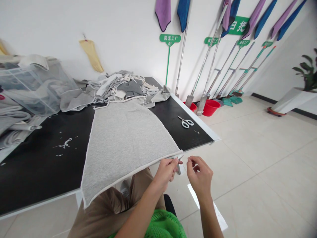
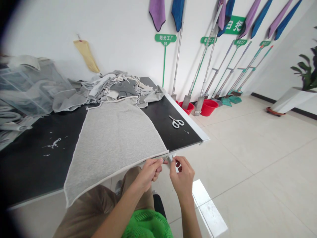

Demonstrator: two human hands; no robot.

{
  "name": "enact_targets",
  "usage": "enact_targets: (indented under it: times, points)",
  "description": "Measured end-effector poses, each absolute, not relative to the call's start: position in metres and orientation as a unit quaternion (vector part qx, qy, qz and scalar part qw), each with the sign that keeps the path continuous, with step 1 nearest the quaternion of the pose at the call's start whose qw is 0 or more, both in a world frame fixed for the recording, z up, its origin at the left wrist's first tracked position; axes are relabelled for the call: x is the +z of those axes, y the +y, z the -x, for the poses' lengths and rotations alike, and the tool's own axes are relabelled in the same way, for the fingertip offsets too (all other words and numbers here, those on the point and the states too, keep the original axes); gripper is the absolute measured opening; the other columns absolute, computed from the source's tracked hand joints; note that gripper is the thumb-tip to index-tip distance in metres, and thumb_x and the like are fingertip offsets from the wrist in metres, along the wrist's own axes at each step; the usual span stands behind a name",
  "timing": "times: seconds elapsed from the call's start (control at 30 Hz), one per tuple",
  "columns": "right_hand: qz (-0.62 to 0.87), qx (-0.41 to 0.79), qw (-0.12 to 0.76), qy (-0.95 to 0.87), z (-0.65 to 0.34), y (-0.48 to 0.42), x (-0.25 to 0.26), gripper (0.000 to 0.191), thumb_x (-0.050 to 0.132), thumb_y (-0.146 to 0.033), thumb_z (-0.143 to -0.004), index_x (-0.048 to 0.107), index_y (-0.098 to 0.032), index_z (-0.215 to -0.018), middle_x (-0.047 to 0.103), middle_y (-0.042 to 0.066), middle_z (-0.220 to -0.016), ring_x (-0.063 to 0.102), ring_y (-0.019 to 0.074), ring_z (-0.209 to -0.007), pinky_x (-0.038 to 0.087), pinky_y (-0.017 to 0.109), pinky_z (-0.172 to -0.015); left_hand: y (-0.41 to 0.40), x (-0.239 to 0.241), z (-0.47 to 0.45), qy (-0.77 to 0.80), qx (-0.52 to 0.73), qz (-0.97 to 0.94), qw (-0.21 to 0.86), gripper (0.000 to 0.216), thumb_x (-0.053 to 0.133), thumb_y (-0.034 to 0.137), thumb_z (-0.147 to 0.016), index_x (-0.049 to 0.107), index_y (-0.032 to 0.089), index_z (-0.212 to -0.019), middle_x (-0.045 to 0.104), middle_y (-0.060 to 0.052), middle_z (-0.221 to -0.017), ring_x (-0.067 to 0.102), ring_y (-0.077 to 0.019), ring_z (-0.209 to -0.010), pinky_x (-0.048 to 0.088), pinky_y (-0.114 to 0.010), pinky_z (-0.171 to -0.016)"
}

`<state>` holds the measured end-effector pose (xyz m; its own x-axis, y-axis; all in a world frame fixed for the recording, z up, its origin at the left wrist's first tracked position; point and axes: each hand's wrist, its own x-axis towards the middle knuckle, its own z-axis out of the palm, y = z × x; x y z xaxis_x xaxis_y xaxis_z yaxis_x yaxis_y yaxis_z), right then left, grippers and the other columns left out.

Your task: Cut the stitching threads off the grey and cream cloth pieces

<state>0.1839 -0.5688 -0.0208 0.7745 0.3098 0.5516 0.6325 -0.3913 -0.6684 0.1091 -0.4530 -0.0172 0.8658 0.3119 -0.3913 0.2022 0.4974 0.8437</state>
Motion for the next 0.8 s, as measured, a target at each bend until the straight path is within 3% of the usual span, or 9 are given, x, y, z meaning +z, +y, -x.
enact_targets:
  times: [0.27, 0.43, 0.53, 0.63, 0.8]
  points:
    - [0.795, -0.052, 0.572, -0.195, -0.17, -0.58, -0.007, 0.02, 0.065, -0.036, -0.083, 0.068, -0.017, -0.082, 0.067, 0.004, -0.081, 0.061, 0.0143, -0.072, 0.051, 0.02, -0.059, -0.431, -0.006, -0.036, 0.269, -0.01, -0.491, 0.829, 0.058, 0.062, 0.063, -0.078, 0.066, 0.011, -0.103, 0.035, 0.009, -0.058, 0.017, -0.003, -0.044, 0.007, -0.02, -0.04]
    - [0.775, -0.037, 0.579, -0.25, -0.156, -0.557, 0.033, 0.016, 0.067, -0.034, -0.083, 0.068, -0.018, -0.085, 0.065, 0.002, -0.079, 0.06, 0.0136, -0.07, 0.049, 0.02, -0.058, -0.432, -0.02, 0.032, 0.277, -0.028, -0.544, 0.792, 0.068, 0.056, 0.076, -0.074, 0.067, 0.011, -0.093, 0.037, 0.008, -0.058, 0.022, -0.0041, -0.045, 0.013, -0.02, -0.042]
    - [0.755, -0.024, 0.532, -0.383, -0.144, -0.515, 0.069, 0.012, 0.062, -0.03, -0.086, 0.066, -0.019, -0.083, 0.064, 0.002, -0.076, 0.058, 0.0125, -0.067, 0.047, 0.02, -0.056, -0.432, -0.039, 0.065, 0.265, -0.02, -0.614, 0.743, 0.081, 0.046, 0.086, -0.07, 0.07, 0.01, -0.089, 0.039, 0.006, -0.057, 0.029, -0.0058, -0.048, 0.021, -0.02, -0.045]
    - [0.707, -0.001, 0.455, -0.541, -0.123, -0.453, 0.1, 0.012, 0.057, -0.024, -0.087, 0.066, -0.018, -0.08, 0.066, 0.002, -0.077, 0.058, 0.0116, -0.066, 0.045, 0.02, -0.057, -0.425, -0.053, 0.093, 0.264, 0.025, -0.661, 0.702, 0.084, 0.04, 0.084, -0.075, 0.074, 0.009, -0.091, 0.049, 0.001, -0.06, 0.038, -0.0087, -0.054, 0.03, -0.021, -0.052]
    - [0.636, 0.024, 0.331, -0.697, -0.072, -0.322, 0.118, 0.014, 0.056, -0.013, -0.08, 0.069, -0.016, -0.076, 0.068, 0.002, -0.073, 0.059, 0.0116, -0.065, 0.042, 0.022, -0.062, -0.406, -0.063, 0.138, 0.263, 0.075, -0.729, 0.627, 0.072, 0.037, 0.071, -0.088, 0.076, 0.012, -0.104, 0.074, -0.012, -0.091, 0.063, -0.021, -0.083, 0.046, -0.027, -0.075]
